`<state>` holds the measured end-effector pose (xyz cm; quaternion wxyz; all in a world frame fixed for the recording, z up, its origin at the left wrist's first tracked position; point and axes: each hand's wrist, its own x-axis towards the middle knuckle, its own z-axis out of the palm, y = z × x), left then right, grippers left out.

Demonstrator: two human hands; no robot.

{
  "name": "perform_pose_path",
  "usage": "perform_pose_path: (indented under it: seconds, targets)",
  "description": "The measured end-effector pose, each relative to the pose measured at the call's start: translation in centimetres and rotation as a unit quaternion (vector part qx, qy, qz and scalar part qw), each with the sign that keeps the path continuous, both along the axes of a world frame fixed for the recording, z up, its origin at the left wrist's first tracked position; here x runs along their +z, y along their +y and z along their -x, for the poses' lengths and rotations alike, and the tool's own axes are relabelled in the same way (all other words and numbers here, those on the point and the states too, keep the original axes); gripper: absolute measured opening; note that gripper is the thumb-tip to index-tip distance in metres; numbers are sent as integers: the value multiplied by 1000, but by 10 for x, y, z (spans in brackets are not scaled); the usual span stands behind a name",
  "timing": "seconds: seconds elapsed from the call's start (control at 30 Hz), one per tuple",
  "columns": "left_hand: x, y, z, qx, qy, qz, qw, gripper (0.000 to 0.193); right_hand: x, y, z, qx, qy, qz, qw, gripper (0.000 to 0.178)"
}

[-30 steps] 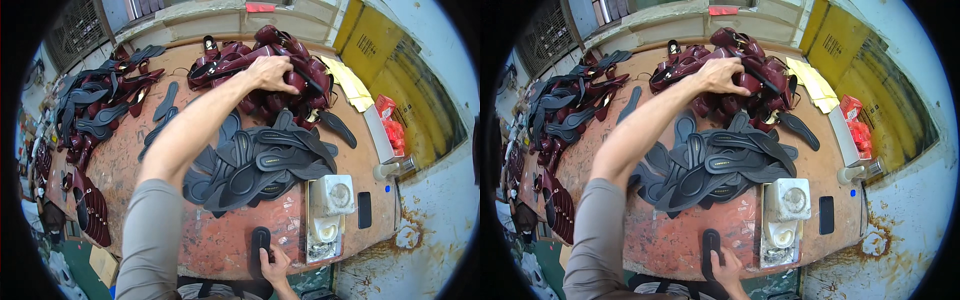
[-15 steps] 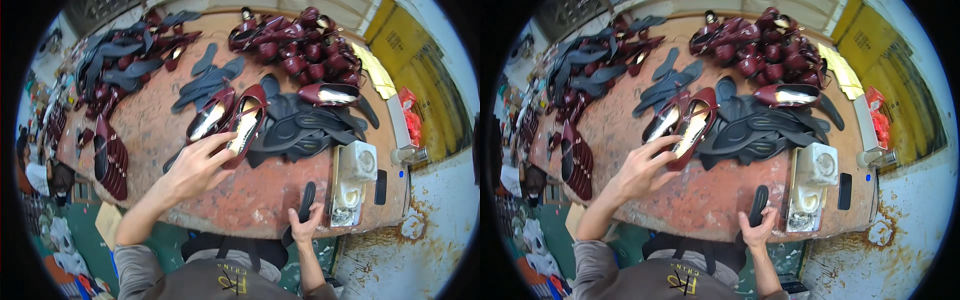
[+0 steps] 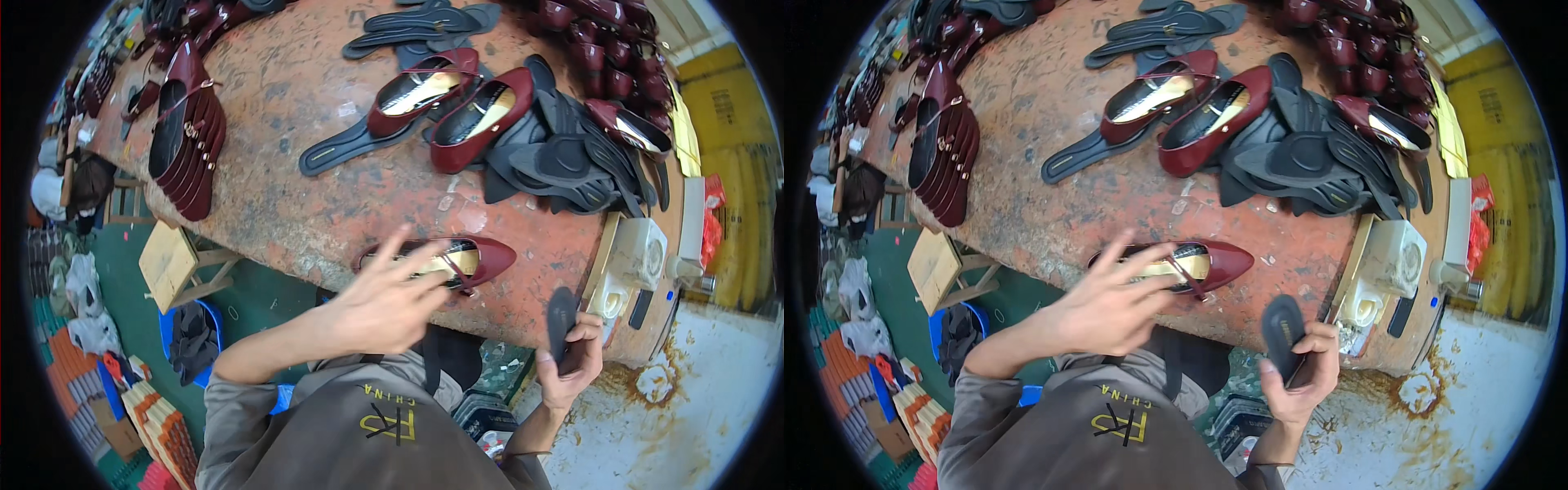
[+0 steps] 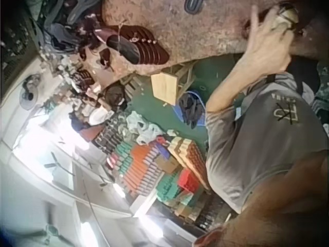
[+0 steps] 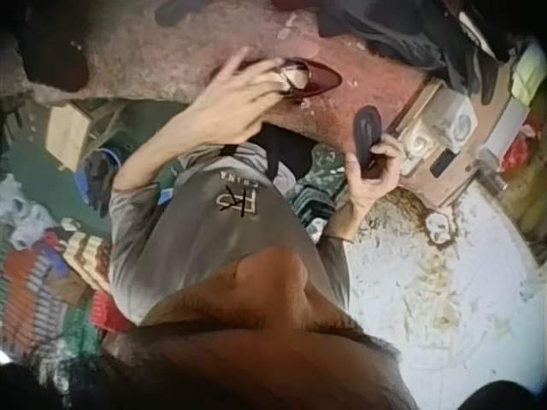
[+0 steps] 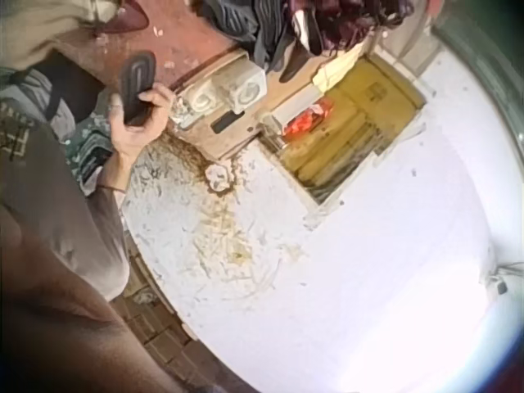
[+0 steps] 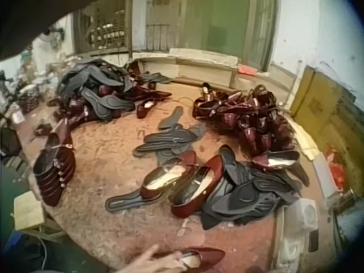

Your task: The person inserts black insoles into maroon high-heeled shoes on a workbench. They repeatedly pick up a shoe, place an insole inside, press it down, and set the shoe aside. Another person is visible working in the background.

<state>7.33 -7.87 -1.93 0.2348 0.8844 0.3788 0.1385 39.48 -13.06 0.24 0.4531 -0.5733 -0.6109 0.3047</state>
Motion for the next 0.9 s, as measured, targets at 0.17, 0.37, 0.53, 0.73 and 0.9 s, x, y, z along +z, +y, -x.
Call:
perform_pose_path:
  seconds: [0.17, 0.37, 0.53, 0.73, 0.9]
  targets:
    - [-18, 23, -1, 201, -167, -28, 965, 33, 24, 50, 39, 184, -225, -21, 957, 35]
    - [-7, -40, 15, 453, -112, -17, 884, 45, -16, 95, 94, 341, -264, -44, 901, 26]
    - [-22, -63, -6, 431, -46, 21, 901, 67, -31, 101, 122, 402, -238, -21, 884, 22]
    - [-14, -59, -6, 423, -66, 68, 901, 67, -40, 104, 128, 416, -264, -3, 870, 26]
    - [-6, -51, -5, 381, 4, 88, 920, 58, -41, 104, 130, 416, -284, 11, 864, 25]
